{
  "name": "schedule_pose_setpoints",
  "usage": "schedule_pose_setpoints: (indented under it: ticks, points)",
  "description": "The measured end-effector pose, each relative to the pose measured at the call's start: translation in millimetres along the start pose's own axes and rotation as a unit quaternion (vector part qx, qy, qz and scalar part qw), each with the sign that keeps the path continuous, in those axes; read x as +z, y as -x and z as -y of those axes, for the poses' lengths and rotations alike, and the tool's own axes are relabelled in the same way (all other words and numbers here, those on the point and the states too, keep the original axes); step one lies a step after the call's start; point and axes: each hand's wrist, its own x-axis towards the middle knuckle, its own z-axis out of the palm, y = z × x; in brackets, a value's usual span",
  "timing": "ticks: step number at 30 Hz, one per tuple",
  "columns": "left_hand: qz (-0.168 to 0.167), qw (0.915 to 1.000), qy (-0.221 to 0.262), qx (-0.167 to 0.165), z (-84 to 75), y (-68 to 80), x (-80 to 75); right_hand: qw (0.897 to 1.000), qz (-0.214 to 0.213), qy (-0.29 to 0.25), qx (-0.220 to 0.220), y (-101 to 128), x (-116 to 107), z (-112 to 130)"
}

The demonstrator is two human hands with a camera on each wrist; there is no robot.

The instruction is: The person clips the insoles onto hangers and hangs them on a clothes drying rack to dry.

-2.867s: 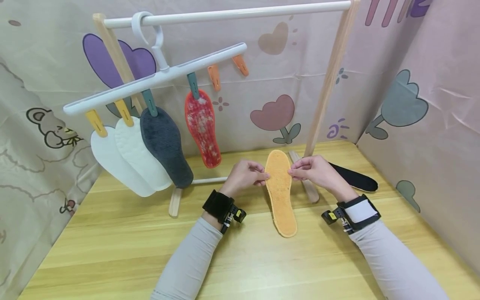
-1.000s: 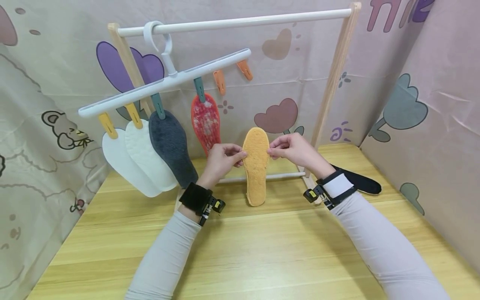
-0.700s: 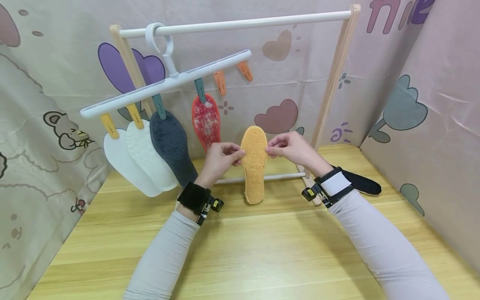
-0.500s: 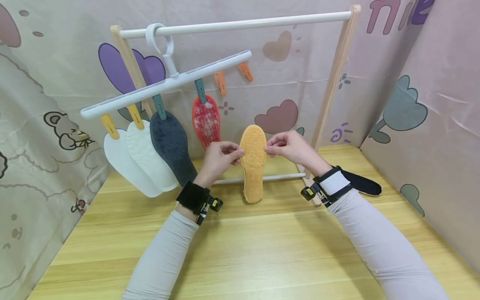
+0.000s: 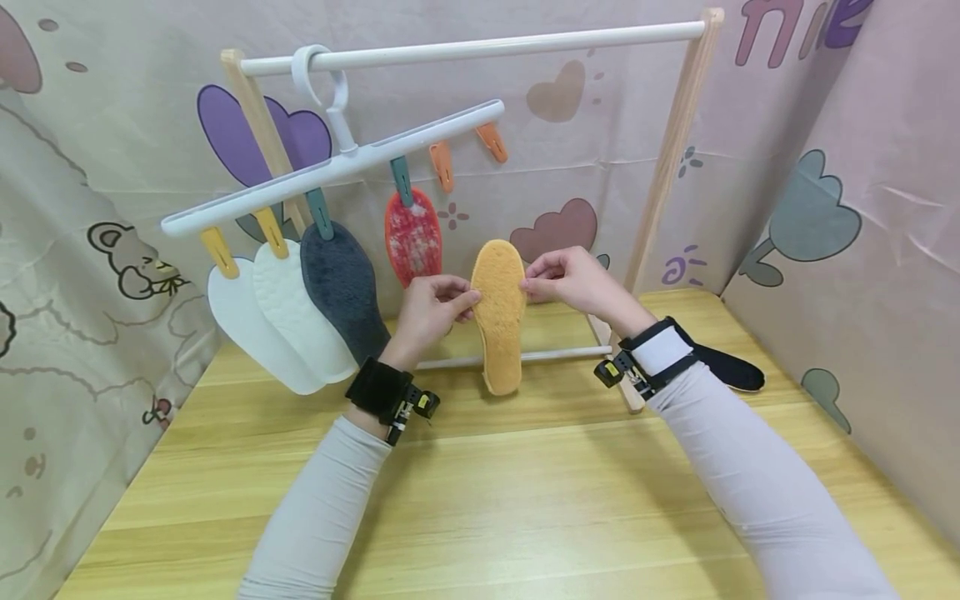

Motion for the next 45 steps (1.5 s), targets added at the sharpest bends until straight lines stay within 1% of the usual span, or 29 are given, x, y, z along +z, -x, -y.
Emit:
schedule_pose_setpoints:
  ticks: [4, 7, 11, 19, 28, 32, 38, 45]
  points:
    - [-0.008, 0.9999, 0.000, 0.007, -0.1, -1.9, -4.7, 1.000, -0.004, 0.007, -0.006, -7.2, -0.6, 7.5]
    - [-0.011, 0.9997, 0.005, 0.023, -0.8, -2.8, -8.0, 1.000, 0.000, 0.012, -0.007, -12.3, -0.6, 11.2]
    - [-0.017, 0.9994, -0.001, 0.031, -2.3, -2.8, -12.8, 1.000, 0.004, 0.015, -0.007, -16.6, 0.3, 15.1]
    - [-0.023, 0.9997, -0.001, 0.008, -6.3, -3.2, -21.3, 1.000, 0.000, 0.024, -0.014, -20.6, 1.9, 22.7]
    - [-0.029, 0.9993, 0.007, 0.021, -9.4, -6.3, -26.6, 0.999, -0.007, 0.024, -0.021, -26.0, 2.3, 29.1]
    - [-0.036, 0.9992, 0.001, 0.020, -10.0, -5.9, -30.6, 0.999, -0.017, 0.025, -0.025, -29.0, 2.7, 33.8]
    - [-0.046, 0.9987, -0.016, 0.017, -11.0, -6.6, -37.3, 0.999, -0.029, 0.023, -0.025, -36.6, 0.6, 47.6]
    - [-0.052, 0.9986, -0.007, 0.010, -11.4, -9.0, -41.3, 0.999, -0.012, 0.019, -0.037, -50.6, -2.5, 67.4]
